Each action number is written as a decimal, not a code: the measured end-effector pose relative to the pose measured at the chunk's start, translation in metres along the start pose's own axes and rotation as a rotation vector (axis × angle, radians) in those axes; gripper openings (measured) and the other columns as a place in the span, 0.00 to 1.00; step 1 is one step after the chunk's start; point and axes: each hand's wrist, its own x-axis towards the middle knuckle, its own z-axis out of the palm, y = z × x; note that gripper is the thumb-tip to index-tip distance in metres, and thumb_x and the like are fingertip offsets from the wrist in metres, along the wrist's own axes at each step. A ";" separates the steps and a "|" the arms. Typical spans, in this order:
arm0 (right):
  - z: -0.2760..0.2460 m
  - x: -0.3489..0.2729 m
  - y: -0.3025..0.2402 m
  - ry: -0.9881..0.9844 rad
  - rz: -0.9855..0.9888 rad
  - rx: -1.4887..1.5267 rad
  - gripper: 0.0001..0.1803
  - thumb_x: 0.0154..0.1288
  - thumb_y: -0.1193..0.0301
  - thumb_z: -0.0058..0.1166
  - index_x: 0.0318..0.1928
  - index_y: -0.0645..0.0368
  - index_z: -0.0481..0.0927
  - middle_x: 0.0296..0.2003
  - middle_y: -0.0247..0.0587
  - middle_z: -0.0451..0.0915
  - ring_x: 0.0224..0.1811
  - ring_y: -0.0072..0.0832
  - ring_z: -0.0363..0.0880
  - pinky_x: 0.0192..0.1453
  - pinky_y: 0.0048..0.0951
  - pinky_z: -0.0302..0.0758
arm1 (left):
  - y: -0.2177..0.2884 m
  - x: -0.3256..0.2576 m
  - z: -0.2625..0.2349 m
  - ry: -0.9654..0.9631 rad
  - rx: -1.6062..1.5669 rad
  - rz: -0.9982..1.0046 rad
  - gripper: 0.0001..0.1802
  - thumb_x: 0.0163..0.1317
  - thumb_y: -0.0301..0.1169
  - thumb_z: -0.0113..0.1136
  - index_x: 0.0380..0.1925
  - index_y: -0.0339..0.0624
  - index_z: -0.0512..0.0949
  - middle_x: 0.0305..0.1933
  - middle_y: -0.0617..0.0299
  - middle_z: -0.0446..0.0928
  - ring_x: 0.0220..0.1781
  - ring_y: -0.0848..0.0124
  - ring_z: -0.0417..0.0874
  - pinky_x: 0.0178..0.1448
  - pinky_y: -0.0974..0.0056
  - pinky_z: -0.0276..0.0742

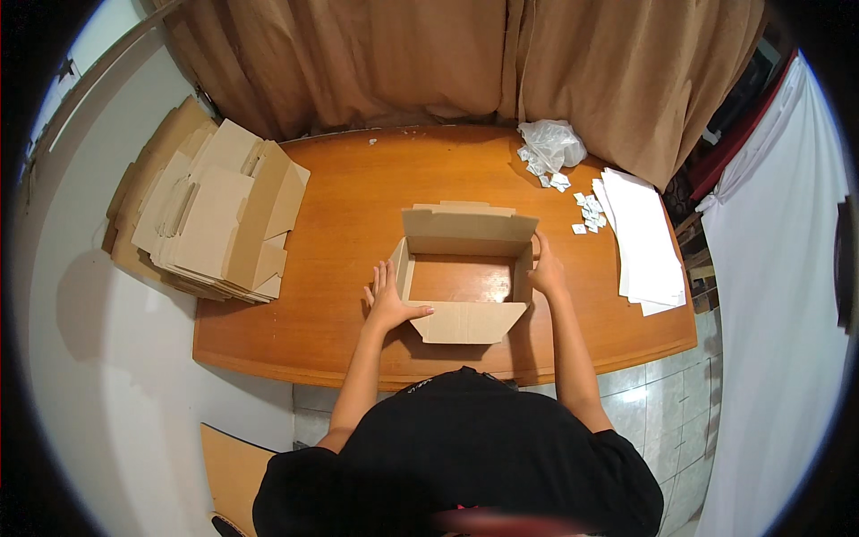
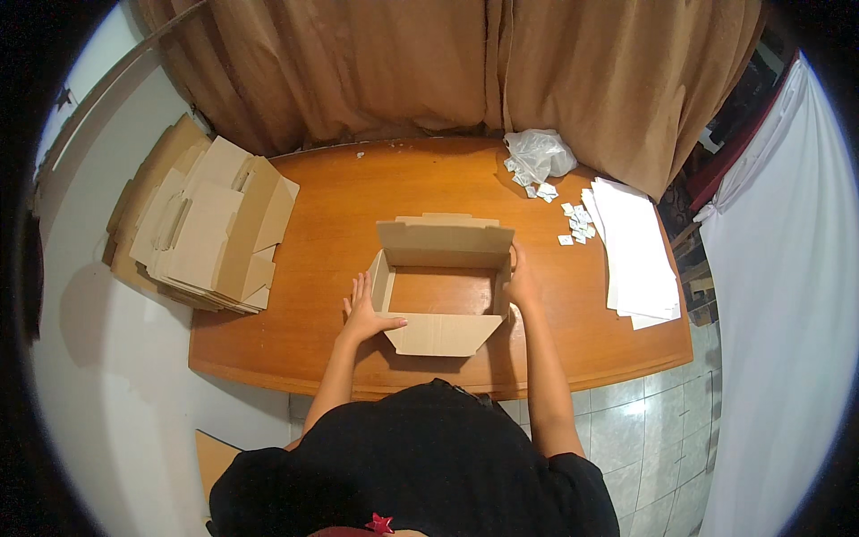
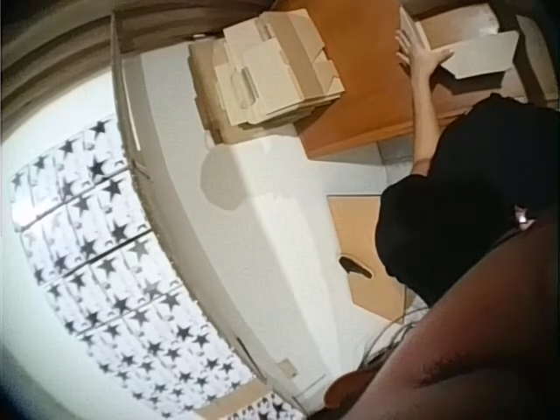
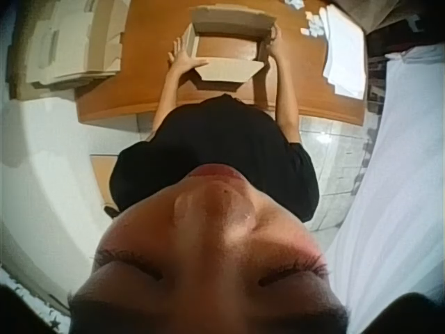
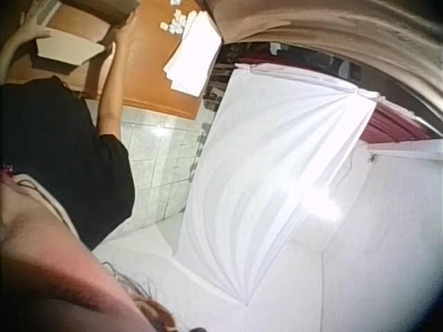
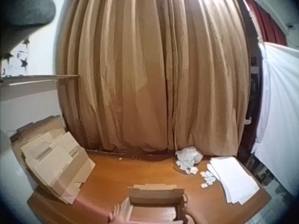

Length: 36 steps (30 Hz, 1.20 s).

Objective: Assembling cardboard shoe boxes and placing white tissue paper inside.

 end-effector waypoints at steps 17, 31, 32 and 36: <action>0.027 -0.036 0.061 0.391 0.044 0.152 0.30 0.60 0.57 0.51 0.56 0.65 0.66 0.52 0.58 0.68 0.52 0.46 0.70 0.55 0.39 0.68 | 0.040 -0.004 -0.002 0.023 0.320 0.331 0.60 0.35 0.67 0.59 0.66 0.46 0.52 0.73 0.53 0.39 0.74 0.57 0.36 0.65 0.33 0.20; 0.030 -0.021 0.054 0.111 -0.069 0.548 0.17 0.52 0.67 0.60 0.37 0.65 0.74 0.50 0.51 0.68 0.47 0.37 0.73 0.51 0.33 0.70 | 0.041 -0.002 0.008 0.012 0.363 0.318 0.53 0.39 0.67 0.56 0.61 0.44 0.62 0.72 0.45 0.35 0.73 0.50 0.28 0.65 0.34 0.20; 0.039 -0.018 0.040 0.174 -0.105 0.435 0.20 0.48 0.69 0.64 0.39 0.66 0.73 0.51 0.54 0.66 0.49 0.38 0.72 0.52 0.34 0.70 | 0.041 -0.005 0.007 -0.008 0.385 0.305 0.52 0.39 0.67 0.55 0.61 0.45 0.63 0.72 0.44 0.35 0.73 0.50 0.27 0.65 0.34 0.20; 0.052 -0.025 -0.001 0.262 -0.176 0.129 0.36 0.44 0.72 0.66 0.53 0.63 0.61 0.54 0.57 0.60 0.52 0.49 0.68 0.55 0.38 0.69 | 0.033 -0.005 0.015 0.075 0.374 0.328 0.52 0.39 0.67 0.55 0.61 0.45 0.63 0.72 0.44 0.34 0.73 0.51 0.27 0.65 0.34 0.21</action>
